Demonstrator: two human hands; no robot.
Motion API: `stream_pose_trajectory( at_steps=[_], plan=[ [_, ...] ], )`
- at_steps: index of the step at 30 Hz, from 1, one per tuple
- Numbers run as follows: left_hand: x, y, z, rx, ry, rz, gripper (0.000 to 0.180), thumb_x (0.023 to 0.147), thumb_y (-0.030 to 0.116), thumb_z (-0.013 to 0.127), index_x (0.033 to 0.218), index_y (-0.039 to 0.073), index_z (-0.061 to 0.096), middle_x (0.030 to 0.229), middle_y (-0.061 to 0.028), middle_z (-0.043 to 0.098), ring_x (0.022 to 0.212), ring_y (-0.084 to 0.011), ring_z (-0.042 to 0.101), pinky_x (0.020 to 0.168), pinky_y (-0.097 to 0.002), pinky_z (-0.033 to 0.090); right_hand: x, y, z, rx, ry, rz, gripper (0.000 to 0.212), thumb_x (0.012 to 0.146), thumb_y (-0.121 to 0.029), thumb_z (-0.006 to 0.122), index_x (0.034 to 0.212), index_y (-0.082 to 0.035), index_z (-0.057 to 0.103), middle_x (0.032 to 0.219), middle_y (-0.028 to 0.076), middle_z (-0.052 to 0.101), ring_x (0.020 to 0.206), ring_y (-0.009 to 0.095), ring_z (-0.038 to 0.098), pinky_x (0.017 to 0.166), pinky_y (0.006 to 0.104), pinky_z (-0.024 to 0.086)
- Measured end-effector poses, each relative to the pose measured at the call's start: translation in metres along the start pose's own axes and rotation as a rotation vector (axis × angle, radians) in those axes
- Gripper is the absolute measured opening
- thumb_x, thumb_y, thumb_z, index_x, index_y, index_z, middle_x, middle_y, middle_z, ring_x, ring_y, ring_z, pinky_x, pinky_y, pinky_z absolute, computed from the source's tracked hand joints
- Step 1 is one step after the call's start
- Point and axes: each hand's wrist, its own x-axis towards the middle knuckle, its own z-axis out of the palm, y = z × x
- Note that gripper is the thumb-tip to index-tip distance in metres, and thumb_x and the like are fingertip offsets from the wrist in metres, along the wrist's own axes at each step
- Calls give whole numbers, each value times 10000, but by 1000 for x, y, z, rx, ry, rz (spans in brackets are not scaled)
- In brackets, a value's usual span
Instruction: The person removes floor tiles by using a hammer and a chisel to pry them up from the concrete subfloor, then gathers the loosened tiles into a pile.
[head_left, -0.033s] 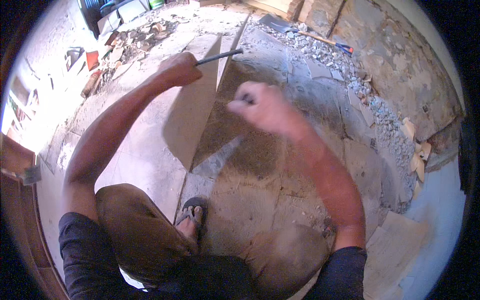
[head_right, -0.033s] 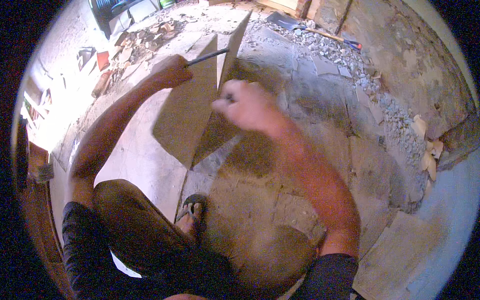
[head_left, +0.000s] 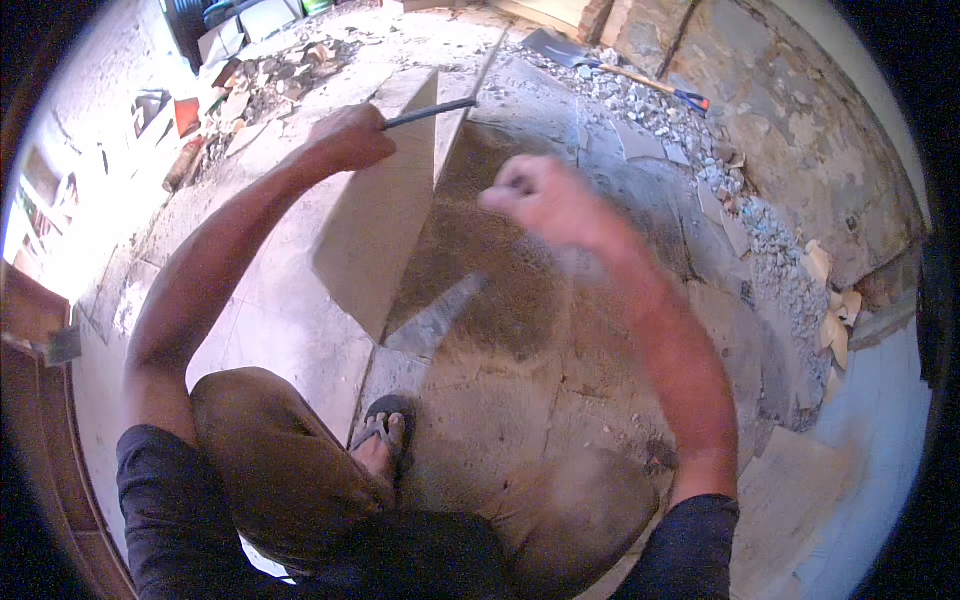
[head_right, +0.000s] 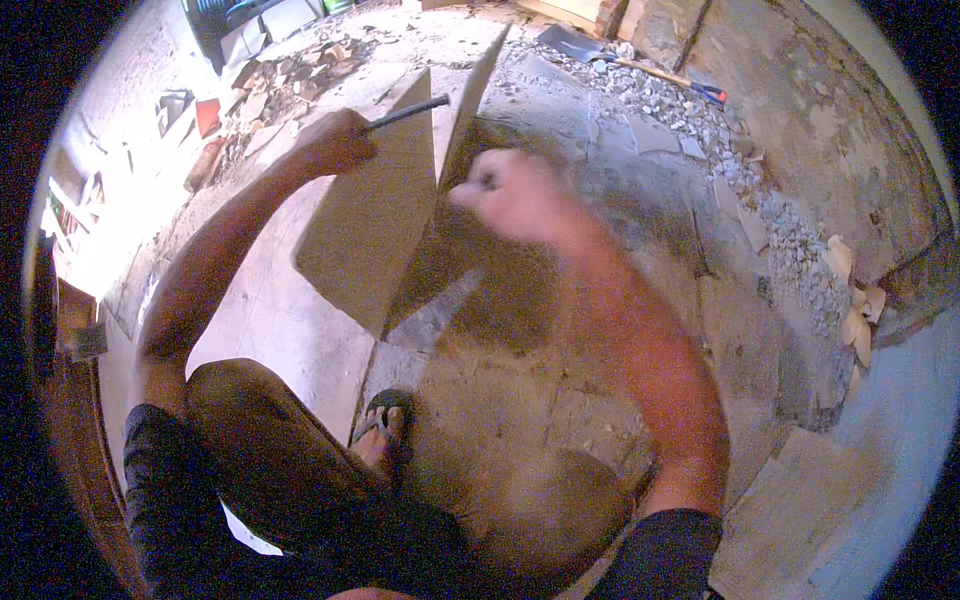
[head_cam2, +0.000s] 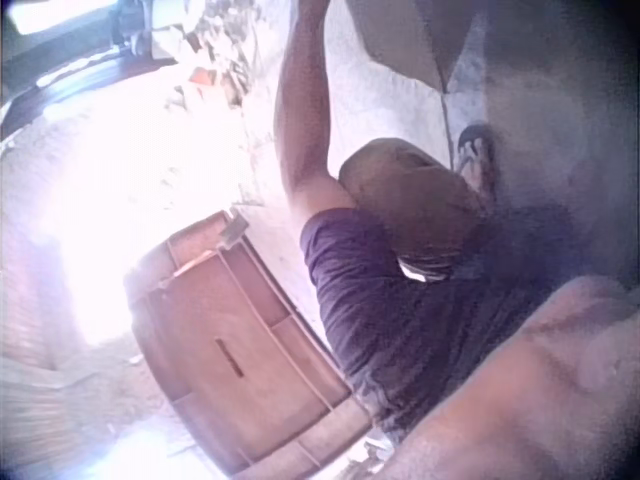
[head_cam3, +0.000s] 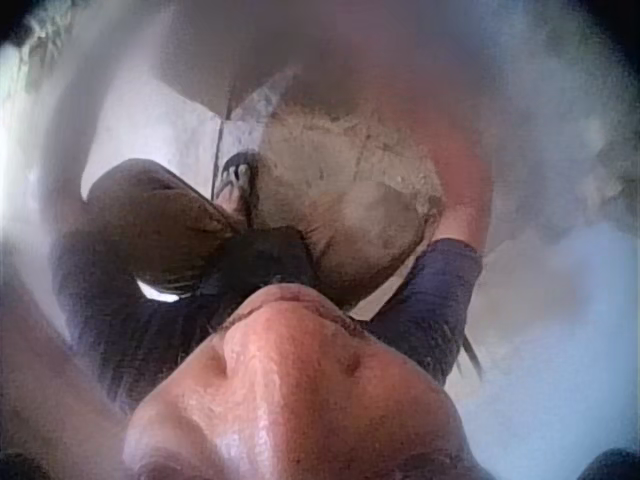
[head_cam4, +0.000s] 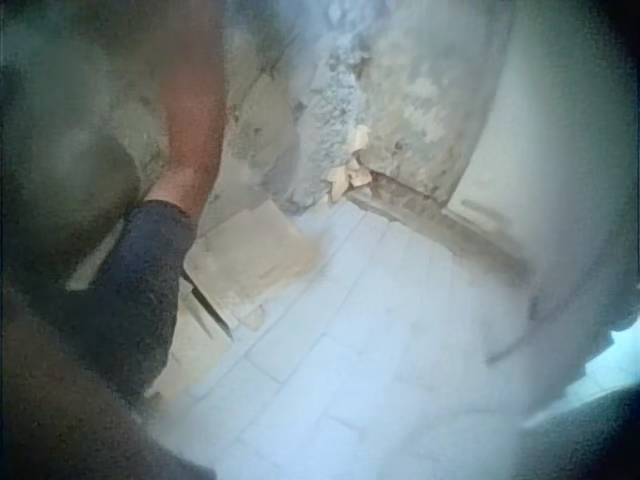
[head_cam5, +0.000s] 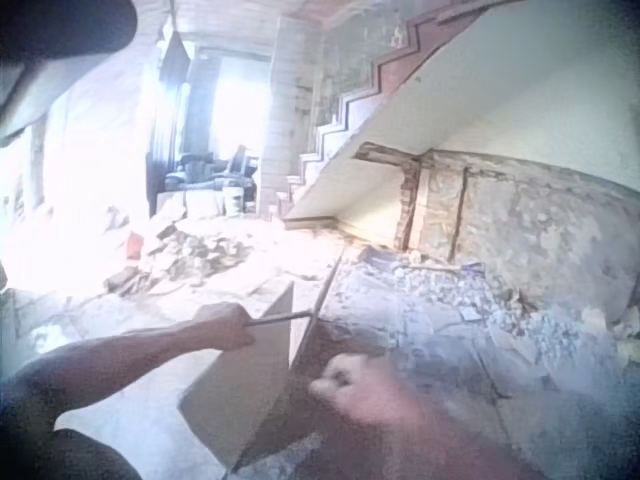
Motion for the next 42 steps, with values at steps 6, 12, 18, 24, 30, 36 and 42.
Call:
stream_pose_trajectory(
  at_steps=[6,12,18,24,30,36,42],
  plan=[
    [-9,-40,5,-119,34,-120,244,713,190,588,787,-41,614,724,-203,623,689,-306,633,659,-431,489,115,148,6,10,476,363,834,845,-667,311,1082,87,580,1095,318,555,1087,427,520,961,443,376],
    [4,-83,31,-251,194,51,279,700,200,619,807,-57,603,688,-217,606,637,-272,614,633,-414,474,106,168,-52,-27,453,437,808,859,-686,269,986,16,648,929,180,658,894,280,616,847,395,436],
    [-7,-71,11,-555,-85,-298,347,794,270,665,934,-43,614,720,-99,646,617,-191,624,580,-349,493,-56,160,-71,21,-66,514,548,947,-472,348,991,8,607,991,196,638,966,323,594,848,404,431],
    [2,-70,42,-354,-102,-336,402,785,347,660,827,-52,629,663,-137,630,630,-226,626,584,-389,471,-321,87,1,74,-371,940,340,853,-260,579,1093,-20,561,1046,206,601,983,303,582,859,414,453],
    [-13,23,9,-146,-350,-197,387,807,355,612,831,-29,652,710,-200,641,635,-306,634,589,-404,473,-433,-119,-40,200,-251,1119,319,857,-309,577,1022,-37,561,986,219,593,938,369,576,798,449,467],
    [-48,124,-87,-6,-392,201,420,837,382,584,841,-30,667,755,-221,649,666,-349,646,582,-452,482,-382,-244,-133,646,115,1495,383,889,-359,539,1086,-30,548,1034,212,595,991,322,582,823,393,463],
    [-114,268,-167,-119,-517,617,252,821,278,590,825,34,653,731,-204,637,688,-363,639,602,-451,488,-311,-256,-172,1051,601,1369,594,912,-413,503,1287,35,397,1227,197,532,1142,278,518,949,365,402]
  ],
)
